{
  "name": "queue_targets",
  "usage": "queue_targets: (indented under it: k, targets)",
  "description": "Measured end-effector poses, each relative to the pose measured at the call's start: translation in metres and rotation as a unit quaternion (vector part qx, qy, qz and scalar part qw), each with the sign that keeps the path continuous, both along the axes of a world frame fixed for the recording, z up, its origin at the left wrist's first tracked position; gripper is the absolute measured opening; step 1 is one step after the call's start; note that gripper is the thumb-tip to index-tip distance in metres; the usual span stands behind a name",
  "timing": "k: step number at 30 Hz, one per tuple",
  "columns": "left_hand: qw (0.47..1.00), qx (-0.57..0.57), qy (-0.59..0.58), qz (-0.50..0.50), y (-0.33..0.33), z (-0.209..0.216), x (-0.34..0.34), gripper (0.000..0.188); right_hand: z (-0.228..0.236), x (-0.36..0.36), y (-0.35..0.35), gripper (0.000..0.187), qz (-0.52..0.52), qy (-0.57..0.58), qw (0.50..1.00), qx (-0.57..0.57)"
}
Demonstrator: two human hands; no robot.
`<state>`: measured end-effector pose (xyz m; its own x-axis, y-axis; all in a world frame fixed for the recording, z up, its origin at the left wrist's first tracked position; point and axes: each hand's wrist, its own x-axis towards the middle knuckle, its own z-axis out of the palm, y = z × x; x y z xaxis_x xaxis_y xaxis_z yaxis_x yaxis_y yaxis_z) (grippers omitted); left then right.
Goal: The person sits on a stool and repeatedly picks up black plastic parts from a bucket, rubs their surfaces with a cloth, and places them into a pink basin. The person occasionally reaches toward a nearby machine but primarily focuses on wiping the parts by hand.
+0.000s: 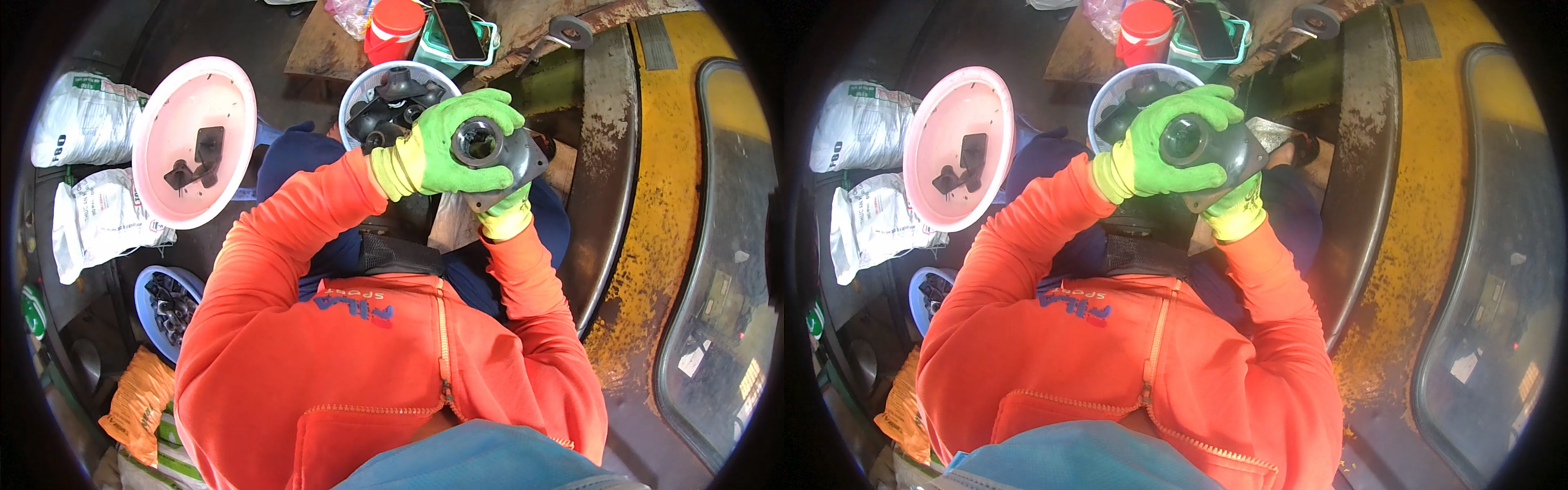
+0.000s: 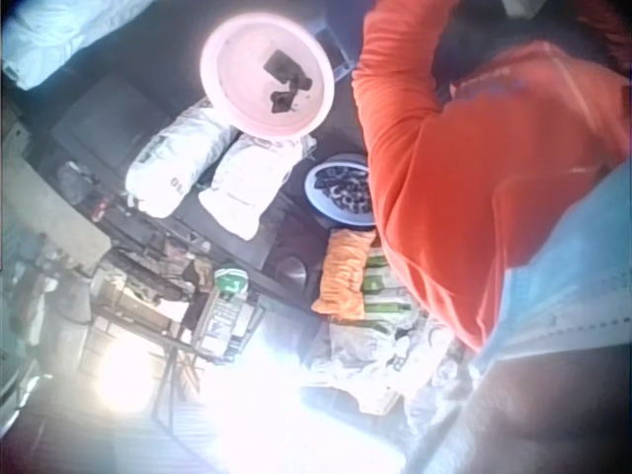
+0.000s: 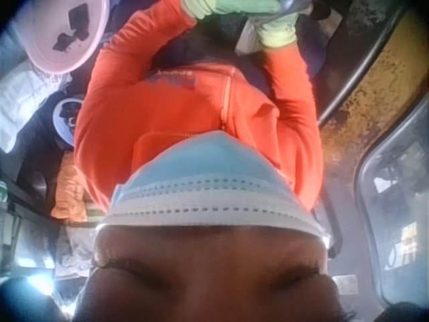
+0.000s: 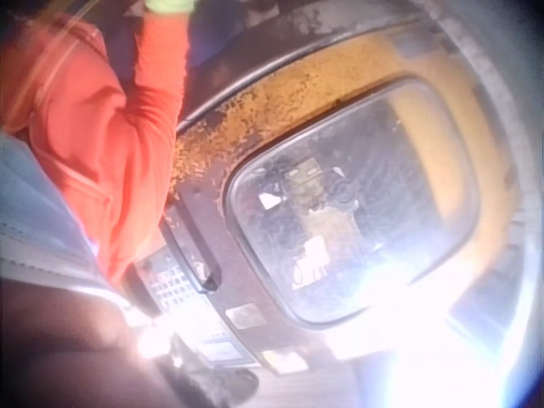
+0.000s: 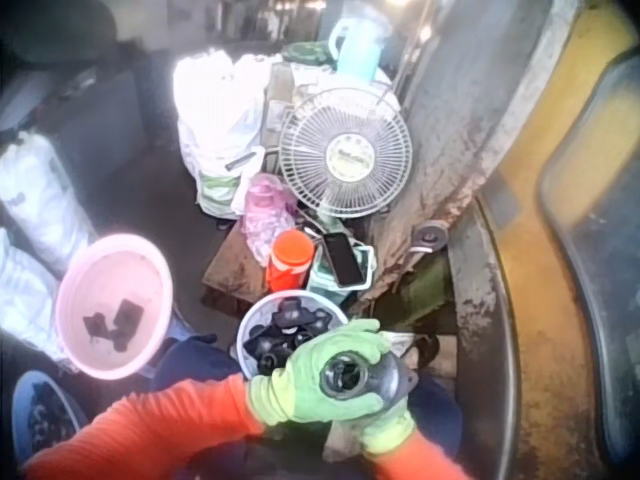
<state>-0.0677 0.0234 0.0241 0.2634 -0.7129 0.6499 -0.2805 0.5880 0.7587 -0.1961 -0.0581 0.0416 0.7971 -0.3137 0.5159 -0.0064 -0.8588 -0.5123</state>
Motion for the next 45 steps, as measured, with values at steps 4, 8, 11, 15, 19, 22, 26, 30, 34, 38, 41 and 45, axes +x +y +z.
queue_targets:
  k: [4,8,11,15,19,22,26,30,34,38,41,45]
  targets:
    - [0.995,0.010,0.016,-0.100,-0.001,-0.001,0.009,0.050,0.005,-0.005,-0.003,0.043,0.069,0.051,0.996,-0.026]
    - [0.979,0.010,0.031,-0.202,0.001,0.007,0.014,0.047,-0.003,-0.021,-0.005,0.055,0.144,0.085,0.986,0.024]
    - [0.954,0.053,0.026,-0.295,0.005,0.013,0.018,0.044,-0.018,-0.033,0.002,0.071,0.171,0.102,0.926,0.319]
    - [0.886,0.078,0.055,-0.453,0.005,0.016,0.015,0.050,-0.023,-0.046,0.013,0.064,0.200,0.180,0.946,0.179]
    - [0.855,0.089,0.010,-0.511,-0.002,0.027,0.021,0.058,-0.008,-0.031,0.010,0.062,0.164,0.153,0.965,0.133]
    - [0.957,0.068,-0.127,-0.252,-0.004,0.036,0.042,0.065,0.007,-0.009,-0.010,0.060,0.136,0.119,0.981,-0.068]
    - [0.978,0.145,0.033,-0.145,-0.005,0.024,0.030,0.065,0.001,0.006,-0.010,0.047,0.020,-0.010,0.997,0.070]
    - [0.998,0.048,0.036,0.006,-0.006,-0.001,0.005,0.045,-0.020,0.008,0.006,0.042,0.002,-0.134,0.873,0.469]
    - [0.998,0.021,0.060,0.024,-0.008,-0.008,-0.001,0.048,-0.021,-0.002,0.002,0.041,-0.012,-0.065,0.939,0.338]
    - [0.996,0.003,0.069,0.052,-0.007,0.000,-0.006,0.048,-0.021,-0.006,0.000,0.040,-0.033,-0.026,0.966,0.255]
    - [0.998,0.009,0.044,0.037,-0.001,0.005,-0.009,0.050,-0.027,-0.002,0.002,0.048,0.158,-0.216,0.671,0.691]
    - [0.999,-0.011,0.009,-0.032,0.008,0.009,-0.001,0.048,-0.024,-0.003,0.008,0.054,0.104,-0.172,0.695,0.690]
